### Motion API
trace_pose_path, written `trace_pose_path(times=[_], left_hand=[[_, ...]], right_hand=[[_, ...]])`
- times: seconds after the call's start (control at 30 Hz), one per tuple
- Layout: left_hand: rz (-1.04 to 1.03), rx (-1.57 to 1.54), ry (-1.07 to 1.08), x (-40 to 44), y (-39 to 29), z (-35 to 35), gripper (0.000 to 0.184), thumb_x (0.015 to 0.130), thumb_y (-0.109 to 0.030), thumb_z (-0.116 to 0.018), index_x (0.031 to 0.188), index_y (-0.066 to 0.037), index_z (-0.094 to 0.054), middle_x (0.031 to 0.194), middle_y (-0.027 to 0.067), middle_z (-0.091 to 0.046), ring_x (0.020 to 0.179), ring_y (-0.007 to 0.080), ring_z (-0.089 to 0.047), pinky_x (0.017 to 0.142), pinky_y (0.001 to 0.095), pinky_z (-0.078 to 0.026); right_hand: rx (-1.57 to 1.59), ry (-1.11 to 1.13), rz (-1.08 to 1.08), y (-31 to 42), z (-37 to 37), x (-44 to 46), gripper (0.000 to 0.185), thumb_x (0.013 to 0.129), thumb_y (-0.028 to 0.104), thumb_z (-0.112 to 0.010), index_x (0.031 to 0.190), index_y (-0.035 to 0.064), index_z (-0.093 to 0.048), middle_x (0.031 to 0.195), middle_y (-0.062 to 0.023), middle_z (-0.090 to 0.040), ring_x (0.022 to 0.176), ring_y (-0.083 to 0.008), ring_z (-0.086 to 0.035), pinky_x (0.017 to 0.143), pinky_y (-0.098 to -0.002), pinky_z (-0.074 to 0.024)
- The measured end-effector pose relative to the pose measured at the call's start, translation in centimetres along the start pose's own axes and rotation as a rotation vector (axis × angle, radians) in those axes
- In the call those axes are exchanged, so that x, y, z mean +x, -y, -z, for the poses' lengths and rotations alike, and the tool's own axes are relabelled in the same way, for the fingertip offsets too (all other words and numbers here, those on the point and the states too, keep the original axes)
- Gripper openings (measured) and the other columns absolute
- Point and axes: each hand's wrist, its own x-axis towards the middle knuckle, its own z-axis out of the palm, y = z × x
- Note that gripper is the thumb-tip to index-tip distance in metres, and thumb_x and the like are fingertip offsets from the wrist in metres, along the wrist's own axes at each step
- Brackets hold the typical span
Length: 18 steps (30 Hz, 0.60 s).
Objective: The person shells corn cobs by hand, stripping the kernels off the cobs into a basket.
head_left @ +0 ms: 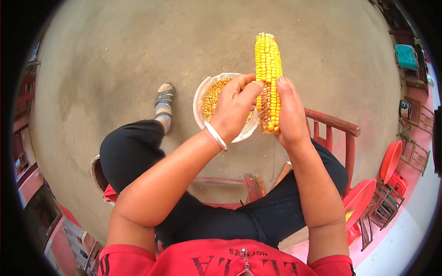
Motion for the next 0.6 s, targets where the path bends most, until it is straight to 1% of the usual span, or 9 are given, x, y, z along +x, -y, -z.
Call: trace_pose_path(times=[0.03, 0.13, 0.17, 0.3, 0.4, 0.47, 0.5, 0.57, 0.6], left_hand=[[-0.058, 0.043, 0.044, 0.3, 0.5, 0.1, 0.039, 0.095, -0.029, -0.056, 0.113, 0.005, -0.059, 0.086, 0.0017, -0.058, 0.072, 0.0080, -0.051, 0.067, 0.0222, -0.044], [-0.101, 0.081, -0.030, 0.4, 1.5, -0.5, 0.040, 0.097, -0.033, -0.056, 0.112, 0.004, -0.060, 0.089, 0.0017, -0.060, 0.076, 0.0062, -0.053, 0.070, 0.0214, -0.045], [-0.115, 0.081, -0.023, 0.1, 1.7, -0.4, 0.037, 0.098, -0.030, -0.055, 0.113, 0.003, -0.060, 0.093, 0.0025, -0.062, 0.083, 0.0060, -0.055, 0.073, 0.0213, -0.046], [-0.033, 0.095, 0.050, 0.3, 2.1, 0.4, 0.036, 0.098, -0.027, -0.056, 0.118, 0.003, -0.058, 0.095, 0.0031, -0.062, 0.085, 0.0076, -0.056, 0.077, 0.0221, -0.047], [-0.157, 0.111, 0.057, 0.6, 3.5, 0.8, 0.039, 0.098, -0.028, -0.055, 0.122, 0.003, -0.055, 0.096, 0.0025, -0.061, 0.082, 0.0073, -0.054, 0.074, 0.0216, -0.046], [-0.252, 0.218, 0.008, 0.5, 4.0, 0.9, 0.041, 0.098, -0.030, -0.053, 0.123, 0.003, -0.054, 0.097, 0.0024, -0.059, 0.079, 0.0073, -0.053, 0.072, 0.0210, -0.045], [-0.251, 0.218, 0.008, 0.4, 3.4, 1.0, 0.041, 0.098, -0.030, -0.053, 0.123, 0.003, -0.054, 0.097, 0.0024, -0.059, 0.079, 0.0073, -0.053, 0.072, 0.0210, -0.045], [-0.084, 0.057, 0.104, 0.0, 1.4, 1.1, 0.042, 0.099, -0.032, -0.051, 0.122, 0.003, -0.054, 0.096, 0.0017, -0.058, 0.077, 0.0071, -0.051, 0.070, 0.0209, -0.044], [-0.085, 0.057, 0.104, -0.2, 1.0, 0.9, 0.042, 0.099, -0.032, -0.051, 0.122, 0.003, -0.054, 0.096, 0.0017, -0.058, 0.077, 0.0071, -0.051, 0.070, 0.0209, -0.044]], right_hand=[[-0.023, -0.013, 0.011, 0.1, -0.2, -0.1, 0.039, 0.103, 0.034, -0.038, 0.121, 0.0016, -0.048, 0.106, -0.0075, -0.058, 0.093, -0.0120, -0.058, 0.082, -0.0280, -0.0488], [-0.091, -0.034, 0.056, -0.5, -0.7, -0.3, 0.042, 0.103, 0.035, -0.038, 0.124, 0.0005, -0.046, 0.109, -0.0080, -0.056, 0.098, -0.0125, -0.056, 0.085, -0.0279, -0.0465], [-0.134, -0.044, 0.094, -0.8, -0.8, -0.3, 0.043, 0.103, 0.036, -0.038, 0.126, 0.0000, -0.045, 0.111, -0.0082, -0.055, 0.099, -0.0129, -0.055, 0.086, -0.0278, -0.0455], [-0.187, -0.025, 0.116, -0.8, -0.7, -0.3, 0.045, 0.103, 0.036, -0.037, 0.128, 0.0001, -0.044, 0.113, -0.0084, -0.054, 0.101, -0.0134, -0.054, 0.087, -0.0270, -0.0448], [-0.124, -0.002, 0.119, -0.9, -0.5, 0.1, 0.044, 0.103, 0.036, -0.037, 0.128, 0.0007, -0.044, 0.111, -0.0084, -0.055, 0.099, -0.0137, -0.056, 0.086, -0.0278, -0.0461], [-0.019, 0.049, 0.076, -1.0, -0.2, 0.2, 0.043, 0.103, 0.036, -0.037, 0.127, 0.0014, -0.045, 0.110, -0.0085, -0.056, 0.097, -0.0140, -0.057, 0.085, -0.0283, -0.0475], [-0.019, 0.049, 0.075, -0.9, -0.2, 0.2, 0.043, 0.103, 0.036, -0.037, 0.127, 0.0014, -0.045, 0.110, -0.0085, -0.056, 0.097, -0.0140, -0.057, 0.085, -0.0283, -0.0475], [-0.084, 0.030, 0.097, -0.6, -0.4, 0.1, 0.041, 0.103, 0.036, -0.036, 0.125, 0.0020, -0.046, 0.109, -0.0083, -0.057, 0.095, -0.0141, -0.059, 0.083, -0.0286, -0.0485], [-0.084, 0.031, 0.097, -0.6, -0.4, 0.0, 0.041, 0.103, 0.036, -0.036, 0.125, 0.0020, -0.046, 0.109, -0.0083, -0.057, 0.095, -0.0141, -0.059, 0.083, -0.0286, -0.0485]])
